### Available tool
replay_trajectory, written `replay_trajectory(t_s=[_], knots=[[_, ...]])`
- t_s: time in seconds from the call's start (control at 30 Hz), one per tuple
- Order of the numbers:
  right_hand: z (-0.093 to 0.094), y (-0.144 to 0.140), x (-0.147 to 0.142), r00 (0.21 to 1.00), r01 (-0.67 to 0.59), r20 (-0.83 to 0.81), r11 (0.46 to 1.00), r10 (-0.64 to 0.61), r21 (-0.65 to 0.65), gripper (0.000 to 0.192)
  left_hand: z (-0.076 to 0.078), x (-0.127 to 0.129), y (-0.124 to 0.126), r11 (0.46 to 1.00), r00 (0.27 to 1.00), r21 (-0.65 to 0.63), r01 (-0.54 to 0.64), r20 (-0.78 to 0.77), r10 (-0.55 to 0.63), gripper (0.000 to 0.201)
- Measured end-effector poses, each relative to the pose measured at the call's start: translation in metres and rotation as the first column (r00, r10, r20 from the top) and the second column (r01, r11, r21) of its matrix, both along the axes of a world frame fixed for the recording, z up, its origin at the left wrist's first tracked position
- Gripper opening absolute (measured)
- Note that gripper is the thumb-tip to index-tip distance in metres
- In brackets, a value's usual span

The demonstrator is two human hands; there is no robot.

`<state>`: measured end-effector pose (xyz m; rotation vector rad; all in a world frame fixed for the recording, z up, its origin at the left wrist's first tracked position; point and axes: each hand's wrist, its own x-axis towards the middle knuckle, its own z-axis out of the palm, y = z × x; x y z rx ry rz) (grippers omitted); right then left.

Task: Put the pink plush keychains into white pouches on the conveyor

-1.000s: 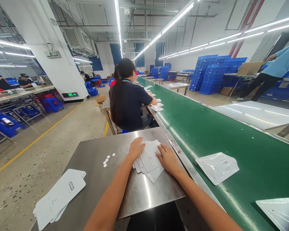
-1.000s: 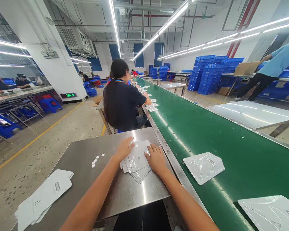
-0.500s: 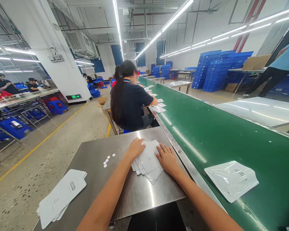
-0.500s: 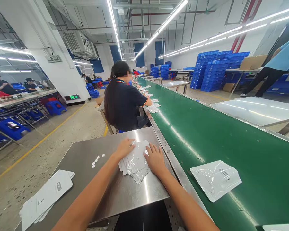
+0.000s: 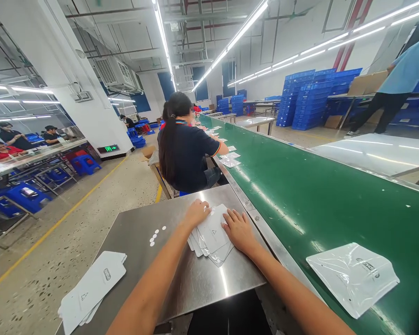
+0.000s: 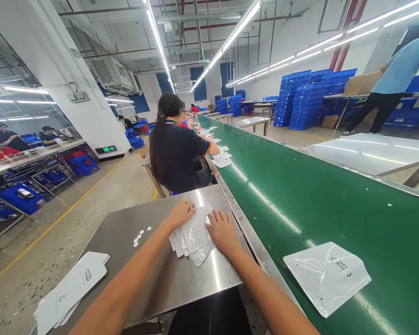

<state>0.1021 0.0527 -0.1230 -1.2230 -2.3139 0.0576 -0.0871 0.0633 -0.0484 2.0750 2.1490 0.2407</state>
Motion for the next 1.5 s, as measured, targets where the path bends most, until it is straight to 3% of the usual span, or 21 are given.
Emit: replay_trajectory(t_s=[0.13, 0.4, 0.63, 0.87, 1.1, 1.23, 1.37, 1.5], knots=[[-0.002, -0.001, -0.001, 1.000, -0.010, -0.001, 1.000, 0.010, -0.003, 0.037, 0.003, 0.000, 0.000, 0.997, 0.999, -0.062, -0.037, -0.004, 0.037, 0.035], [0.002, -0.002, -0.001, 0.999, -0.039, -0.014, 0.999, 0.038, -0.007, 0.037, 0.010, -0.009, -0.019, 0.958, 0.984, -0.232, -0.166, 0.028, 0.177, 0.068], [-0.002, 0.000, -0.001, 0.994, -0.100, -0.039, 0.995, 0.099, -0.020, 0.039, 0.011, -0.002, -0.023, 0.928, 0.979, -0.345, -0.137, 0.094, 0.180, 0.054], [0.002, 0.000, 0.001, 0.978, -0.173, -0.137, 0.981, 0.160, -0.089, 0.044, 0.009, 0.014, -0.043, 0.941, 0.944, -0.307, -0.140, 0.246, 0.221, 0.038], [0.002, 0.003, 0.004, 0.954, -0.219, -0.238, 0.966, 0.182, -0.137, 0.045, 0.002, 0.027, -0.059, 0.939, 0.817, -0.331, -0.091, 0.514, 0.261, 0.047], [0.003, 0.005, 0.005, 0.927, -0.230, -0.337, 0.959, 0.165, -0.164, 0.044, -0.003, 0.033, -0.061, 0.934, 0.765, -0.357, -0.030, 0.593, 0.251, 0.040], [0.000, 0.012, 0.008, 0.887, -0.194, -0.455, 0.960, 0.083, -0.202, 0.045, -0.002, 0.036, -0.059, 0.946, 0.788, -0.324, 0.003, 0.583, 0.197, 0.041], [0.007, 0.026, 0.017, 0.847, -0.149, -0.532, 0.956, -0.008, -0.252, 0.058, 0.026, 0.033, -0.047, 0.980, 0.866, -0.190, 0.065, 0.498, 0.039, 0.048]])
